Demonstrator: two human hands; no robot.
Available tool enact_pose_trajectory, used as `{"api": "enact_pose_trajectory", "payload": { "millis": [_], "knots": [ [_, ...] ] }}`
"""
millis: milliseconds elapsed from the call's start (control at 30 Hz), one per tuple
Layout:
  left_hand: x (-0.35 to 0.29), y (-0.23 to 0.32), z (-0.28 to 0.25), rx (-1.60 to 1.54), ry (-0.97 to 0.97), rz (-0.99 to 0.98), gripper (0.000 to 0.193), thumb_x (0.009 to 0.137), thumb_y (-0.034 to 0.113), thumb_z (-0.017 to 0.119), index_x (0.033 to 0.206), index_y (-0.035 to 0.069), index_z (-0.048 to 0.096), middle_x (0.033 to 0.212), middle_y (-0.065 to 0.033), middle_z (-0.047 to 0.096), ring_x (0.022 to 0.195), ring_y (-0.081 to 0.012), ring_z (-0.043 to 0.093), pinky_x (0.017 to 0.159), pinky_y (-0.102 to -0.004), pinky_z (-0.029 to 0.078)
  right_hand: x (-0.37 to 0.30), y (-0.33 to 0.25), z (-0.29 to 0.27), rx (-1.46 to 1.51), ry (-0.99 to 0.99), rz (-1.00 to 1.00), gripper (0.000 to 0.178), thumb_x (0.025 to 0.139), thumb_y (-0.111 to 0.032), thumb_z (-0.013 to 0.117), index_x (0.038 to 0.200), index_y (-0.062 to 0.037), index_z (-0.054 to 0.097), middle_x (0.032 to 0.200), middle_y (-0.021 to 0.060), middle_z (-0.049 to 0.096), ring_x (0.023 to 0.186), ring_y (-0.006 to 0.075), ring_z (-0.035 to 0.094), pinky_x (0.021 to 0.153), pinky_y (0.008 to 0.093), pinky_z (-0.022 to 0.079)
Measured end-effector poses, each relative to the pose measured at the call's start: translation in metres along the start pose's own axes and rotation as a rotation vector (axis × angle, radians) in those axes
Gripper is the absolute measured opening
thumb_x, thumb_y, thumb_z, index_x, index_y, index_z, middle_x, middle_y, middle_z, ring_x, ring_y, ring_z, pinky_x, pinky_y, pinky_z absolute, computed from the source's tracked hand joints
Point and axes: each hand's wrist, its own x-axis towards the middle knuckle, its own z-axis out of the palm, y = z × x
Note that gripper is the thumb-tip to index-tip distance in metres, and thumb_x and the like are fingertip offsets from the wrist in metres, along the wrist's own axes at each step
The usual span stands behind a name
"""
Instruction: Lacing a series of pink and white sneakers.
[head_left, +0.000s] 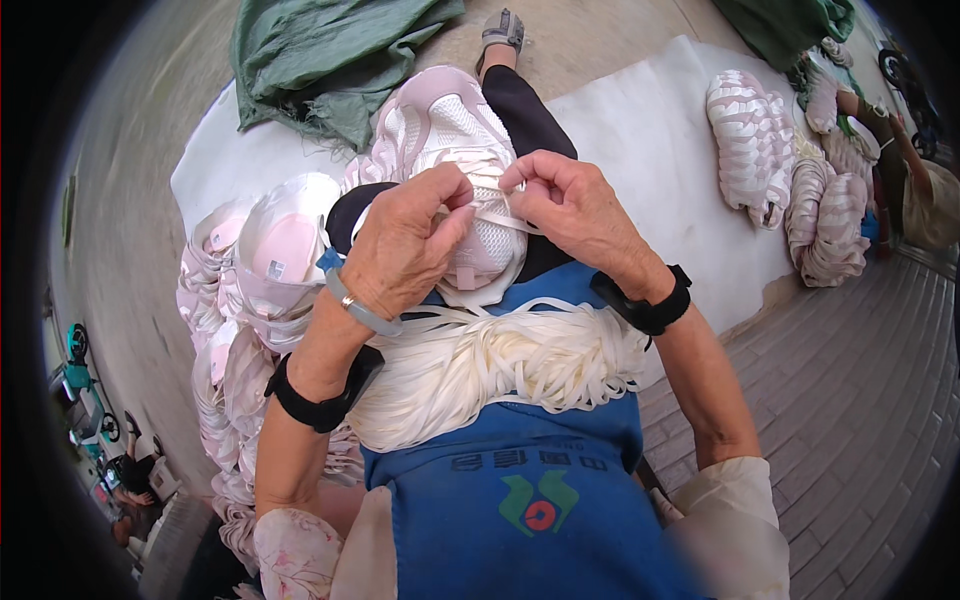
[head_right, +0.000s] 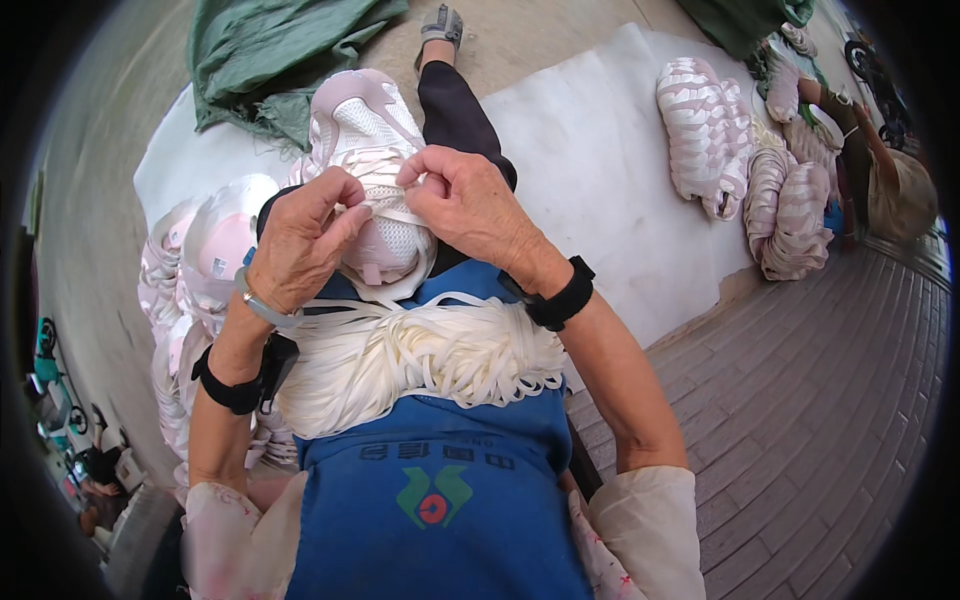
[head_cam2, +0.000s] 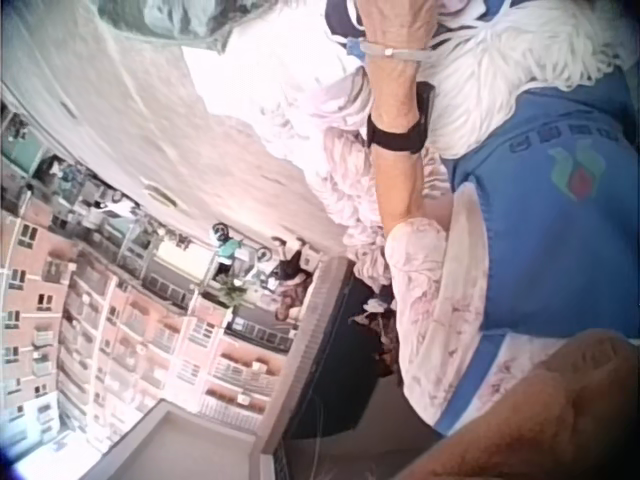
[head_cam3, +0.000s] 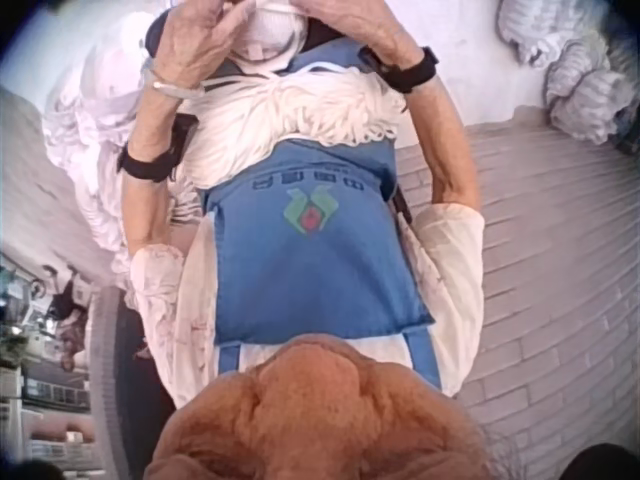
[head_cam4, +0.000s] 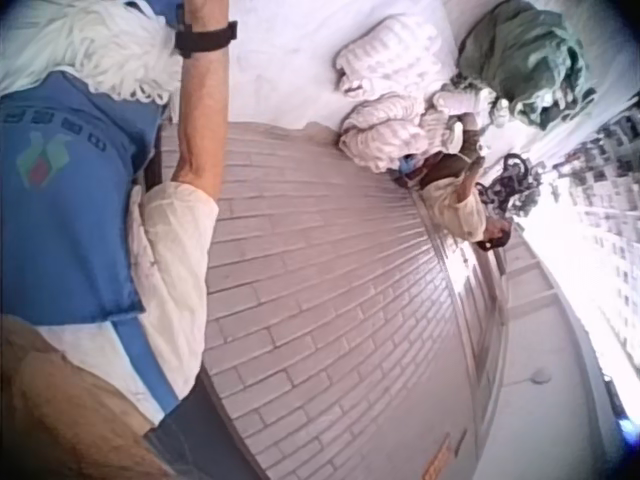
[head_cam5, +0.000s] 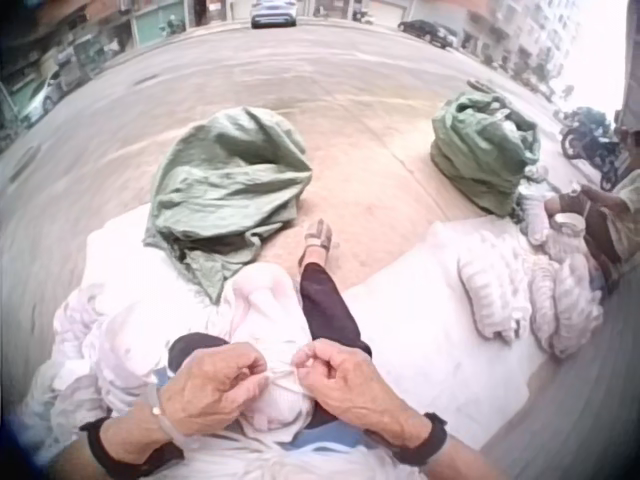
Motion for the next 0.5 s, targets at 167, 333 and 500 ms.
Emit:
{"api": "enact_pose_trajectory", "payload": {
  "millis": [167,333,500],
  "knots": [
    [-0.003,-0.007,0.005,0.146,0.124,0.168,0.008,0.081,0.000,0.062,0.084,0.002,0.055,0.072,-0.0038,0.055,0.055,-0.0087,0.047,0.052,-0.0247,0.040,-0.005,0.000,0.001,-0.164,0.053,-0.070,0.011,0.083,-0.009,0.062,0.089,-0.0006,0.067,0.066,0.0093,0.056,0.059,0.0141,0.053,0.059,0.0280,0.046],
    [0.000,-0.008,0.016,0.181,0.257,0.334,0.013,0.077,-0.006,0.063,0.080,0.002,0.053,0.076,-0.0051,0.061,0.053,-0.0074,0.048,0.049,-0.0227,0.040,-0.004,0.004,0.002,-0.333,0.097,-0.252,0.011,0.082,-0.009,0.063,0.090,-0.0036,0.068,0.075,0.0095,0.059,0.064,0.0208,0.057,0.061,0.0308,0.047],
    [-0.002,-0.003,0.018,0.050,0.239,0.248,0.017,0.073,-0.007,0.063,0.080,0.003,0.051,0.073,-0.0102,0.058,0.054,-0.0207,0.055,0.051,-0.0282,0.045,-0.001,0.004,0.005,-0.444,0.075,-0.400,0.011,0.080,-0.009,0.065,0.091,-0.0062,0.067,0.078,0.0095,0.057,0.068,0.0258,0.059,0.063,0.0340,0.048]
  ]
}}
